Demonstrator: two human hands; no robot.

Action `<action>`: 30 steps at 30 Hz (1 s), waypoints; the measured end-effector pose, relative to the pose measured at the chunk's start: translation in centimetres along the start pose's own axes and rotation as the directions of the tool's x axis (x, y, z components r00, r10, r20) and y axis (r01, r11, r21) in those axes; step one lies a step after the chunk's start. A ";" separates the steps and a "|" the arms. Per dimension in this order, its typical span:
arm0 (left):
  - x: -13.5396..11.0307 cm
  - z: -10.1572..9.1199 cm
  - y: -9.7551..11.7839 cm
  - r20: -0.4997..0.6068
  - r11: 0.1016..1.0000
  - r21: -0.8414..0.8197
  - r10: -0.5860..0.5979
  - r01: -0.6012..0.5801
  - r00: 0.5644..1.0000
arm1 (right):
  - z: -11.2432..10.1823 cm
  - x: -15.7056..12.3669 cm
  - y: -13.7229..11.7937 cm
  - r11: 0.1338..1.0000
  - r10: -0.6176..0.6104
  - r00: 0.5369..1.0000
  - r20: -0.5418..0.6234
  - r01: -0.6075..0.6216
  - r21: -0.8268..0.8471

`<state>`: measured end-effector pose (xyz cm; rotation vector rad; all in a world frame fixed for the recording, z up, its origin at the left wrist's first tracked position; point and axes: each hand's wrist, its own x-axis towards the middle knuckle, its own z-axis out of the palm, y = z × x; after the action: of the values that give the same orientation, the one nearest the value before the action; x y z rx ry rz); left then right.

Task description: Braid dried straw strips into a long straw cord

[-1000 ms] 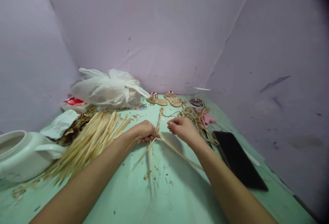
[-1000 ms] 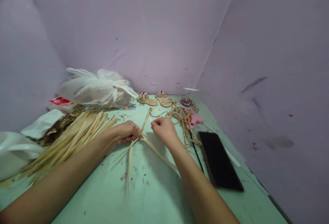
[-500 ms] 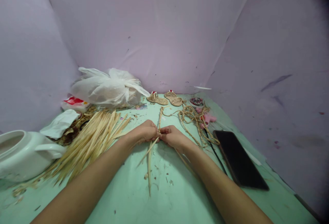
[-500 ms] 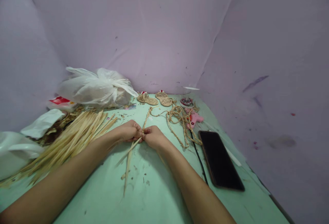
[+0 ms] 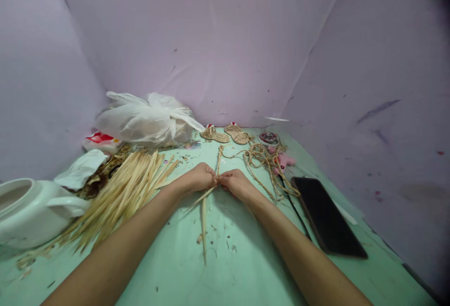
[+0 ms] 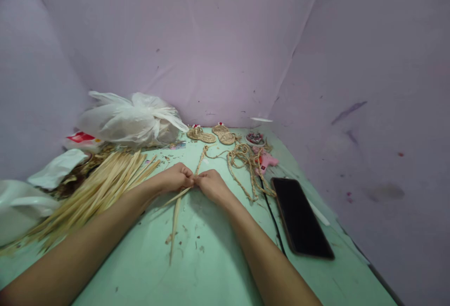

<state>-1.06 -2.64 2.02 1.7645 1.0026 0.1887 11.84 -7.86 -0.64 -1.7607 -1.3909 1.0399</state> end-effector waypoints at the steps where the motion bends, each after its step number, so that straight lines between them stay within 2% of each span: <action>1: -0.1 0.0 0.1 -0.012 0.999 0.042 0.006 -0.006 1.000 | 0.2 0.1 0.2 1.000 0.003 1.000 -0.025 -0.004 -0.012; 4: -0.2 -0.3 0.3 -0.018 0.986 0.166 0.010 -0.007 1.000 | 0.5 0.2 0.4 1.000 0.027 0.999 -0.046 -0.027 -0.002; 9: -0.7 -1.2 0.8 -0.071 0.930 0.363 -0.040 0.063 0.997 | 0.3 -0.4 -0.3 0.983 0.110 0.993 -0.040 -0.103 0.155; 11: -1.2 -0.6 1.3 -0.121 0.903 0.422 -0.031 0.079 0.992 | 0.3 -0.6 -0.6 0.966 0.131 0.990 -0.041 -0.118 0.230; 16: -2.8 2.8 2.7 -0.295 0.860 0.507 0.106 0.062 0.950 | 0.6 -0.7 -0.7 0.895 0.204 0.978 -0.037 -0.171 0.412; 19: -3.1 2.8 3.1 -0.255 0.867 0.497 0.123 0.021 0.959 | 0.6 -0.7 -0.6 0.876 0.204 0.979 -0.021 -0.172 0.451; 21: -2.8 1.5 3.1 -0.179 0.892 0.449 0.038 0.047 0.983 | 0.4 -0.7 -0.7 0.877 0.176 0.984 0.017 -0.164 0.452; 22: -2.6 0.6 3.0 -0.175 0.925 0.368 -0.033 0.096 0.984 | 0.3 -0.8 -0.7 0.879 0.158 0.987 0.041 -0.160 0.450; 24: -1.9 -0.8 2.6 -0.213 0.970 0.139 -0.169 0.201 0.962 | 0.2 -0.9 -0.8 0.882 0.123 0.989 0.084 -0.148 0.446; 25: -1.5 -1.2 2.3 -0.177 0.973 0.006 -0.226 0.231 0.958 | 0.1 -1.0 -0.8 0.884 0.105 0.989 0.103 -0.140 0.446; 28: -0.5 -1.1 1.2 0.095 0.915 -0.307 -0.244 0.262 0.965 | -0.2 -1.0 -0.7 0.895 0.044 0.988 0.149 -0.105 0.434; 30: 0.0 -0.6 0.6 0.229 0.869 -0.395 -0.219 0.297 0.948 | -0.5 -0.9 -0.4 0.910 0.009 0.983 0.186 -0.085 0.405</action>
<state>-1.08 -2.24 2.77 1.2114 0.9718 0.0694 11.98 -8.67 0.15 -1.4208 -1.1285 1.4322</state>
